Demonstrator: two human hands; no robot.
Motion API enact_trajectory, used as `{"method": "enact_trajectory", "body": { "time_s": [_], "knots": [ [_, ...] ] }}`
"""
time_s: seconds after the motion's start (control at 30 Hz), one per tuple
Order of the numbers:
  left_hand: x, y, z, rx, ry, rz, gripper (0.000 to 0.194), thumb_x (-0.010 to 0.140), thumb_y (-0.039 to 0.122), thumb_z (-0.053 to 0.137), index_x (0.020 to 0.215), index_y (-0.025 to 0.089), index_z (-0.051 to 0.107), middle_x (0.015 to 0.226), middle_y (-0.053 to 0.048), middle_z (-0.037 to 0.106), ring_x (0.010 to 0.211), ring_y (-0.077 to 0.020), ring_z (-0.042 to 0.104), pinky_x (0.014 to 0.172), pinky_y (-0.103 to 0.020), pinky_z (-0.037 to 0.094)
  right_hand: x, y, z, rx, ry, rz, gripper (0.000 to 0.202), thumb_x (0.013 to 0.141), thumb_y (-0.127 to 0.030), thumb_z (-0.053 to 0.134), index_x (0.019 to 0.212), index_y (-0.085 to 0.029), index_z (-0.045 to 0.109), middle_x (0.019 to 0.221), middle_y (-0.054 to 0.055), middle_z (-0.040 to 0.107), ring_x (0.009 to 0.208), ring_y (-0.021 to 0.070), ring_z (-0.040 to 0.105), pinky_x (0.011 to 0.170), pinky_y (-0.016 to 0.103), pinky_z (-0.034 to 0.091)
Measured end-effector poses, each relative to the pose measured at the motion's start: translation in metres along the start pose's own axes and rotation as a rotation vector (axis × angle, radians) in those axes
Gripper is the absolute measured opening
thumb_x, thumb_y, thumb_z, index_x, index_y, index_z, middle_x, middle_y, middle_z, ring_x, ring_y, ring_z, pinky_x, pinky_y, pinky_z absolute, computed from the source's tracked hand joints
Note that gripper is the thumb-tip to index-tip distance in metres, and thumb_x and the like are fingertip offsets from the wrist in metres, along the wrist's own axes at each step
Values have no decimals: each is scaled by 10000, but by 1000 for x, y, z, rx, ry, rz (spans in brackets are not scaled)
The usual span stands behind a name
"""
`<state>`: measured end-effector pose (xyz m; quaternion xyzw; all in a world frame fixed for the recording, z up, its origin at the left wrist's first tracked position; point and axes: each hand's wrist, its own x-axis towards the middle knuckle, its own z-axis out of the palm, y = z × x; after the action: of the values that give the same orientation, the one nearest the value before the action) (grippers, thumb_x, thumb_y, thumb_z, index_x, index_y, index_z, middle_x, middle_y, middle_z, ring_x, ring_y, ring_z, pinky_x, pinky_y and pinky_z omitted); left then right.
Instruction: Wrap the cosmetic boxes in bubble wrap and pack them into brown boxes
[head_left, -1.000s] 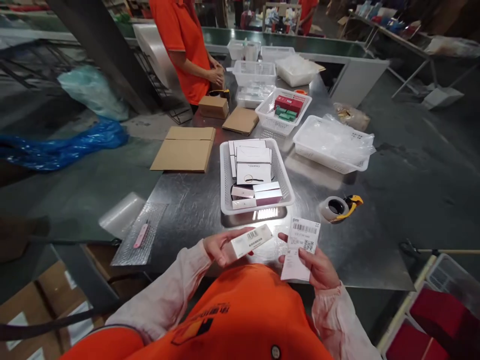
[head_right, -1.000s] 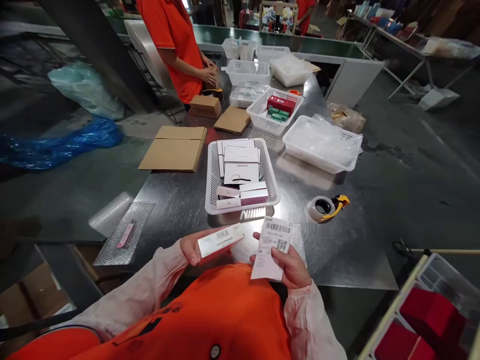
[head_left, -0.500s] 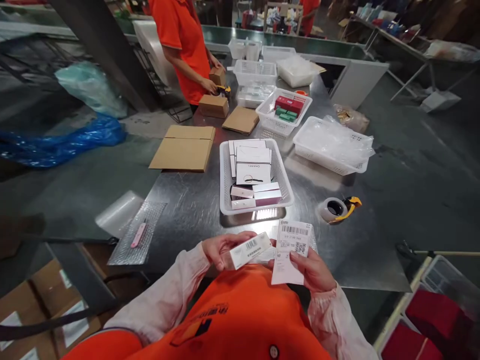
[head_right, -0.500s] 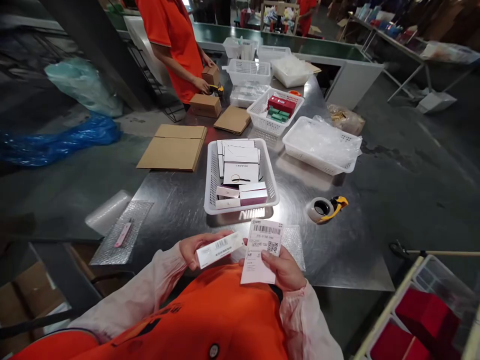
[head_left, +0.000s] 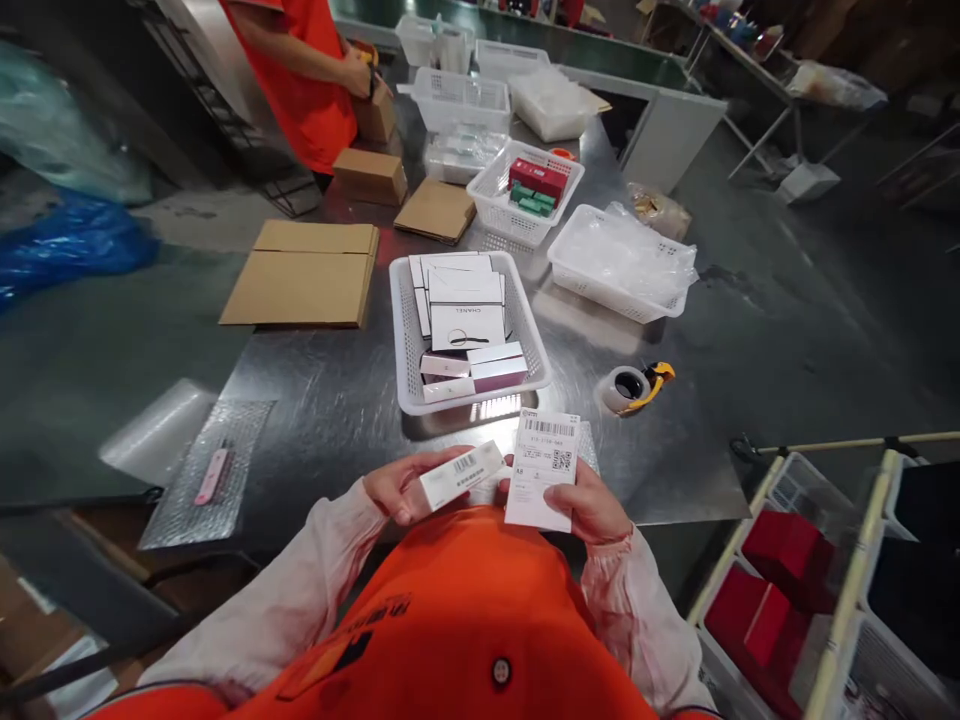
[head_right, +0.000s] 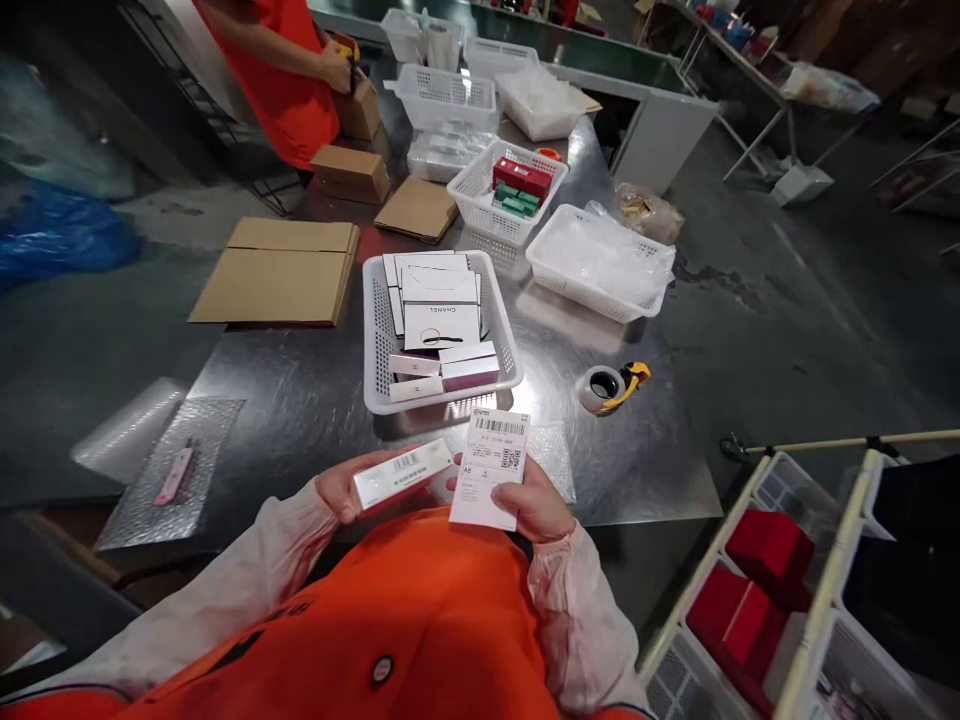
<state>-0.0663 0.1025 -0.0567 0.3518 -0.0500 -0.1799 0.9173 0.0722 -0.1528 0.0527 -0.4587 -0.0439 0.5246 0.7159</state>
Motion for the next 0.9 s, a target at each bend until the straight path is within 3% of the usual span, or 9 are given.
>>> {"method": "enact_trajectory", "body": {
  "time_s": [0.13,0.33,0.47,0.63,0.8,0.9],
  "knots": [
    [0,0,0,-57,-10,-22,1051,479,261,923,1449,239,519,1515,-137,479,1333,-403,483,1136,-491,326,0,2,-2,-8,5,3,561,624,-109,690,1179,-183,644,1255,139,694,1076,338,699,902,497,583],
    [0,-4,-2,-118,-34,6,1034,477,200,914,1437,246,533,1466,-149,534,1196,-338,613,1089,-458,389,-1,0,-2,-15,35,9,586,627,-90,670,1201,-198,629,1279,132,682,1076,332,701,902,493,585],
    [-1,-4,-2,-77,-5,6,1046,482,252,922,1447,225,518,1454,-158,543,1213,-385,592,1074,-500,393,0,1,-3,-13,39,-1,594,620,-101,679,1205,-189,630,1233,141,704,1072,341,703,918,518,575],
    [-2,-5,-4,-70,-24,15,1054,502,235,912,1469,208,493,1469,-162,529,1223,-378,594,1072,-462,414,1,2,-4,-14,70,1,606,624,-77,668,1215,-200,627,1216,121,716,1074,331,704,927,505,574],
    [-2,-9,-9,-73,-17,31,1070,490,229,903,1475,199,485,1494,-172,498,1325,-407,505,1116,-491,370,2,3,-5,2,85,2,624,616,-70,672,1221,-211,622,1208,109,722,1076,333,703,925,500,577],
    [-3,-10,-11,-50,11,13,1087,476,255,912,1475,199,484,1459,-179,535,1281,-414,545,1104,-511,372,2,3,-6,2,95,-1,637,611,-65,671,1231,-203,617,1202,120,723,1077,342,701,925,517,573]
  ]
}}
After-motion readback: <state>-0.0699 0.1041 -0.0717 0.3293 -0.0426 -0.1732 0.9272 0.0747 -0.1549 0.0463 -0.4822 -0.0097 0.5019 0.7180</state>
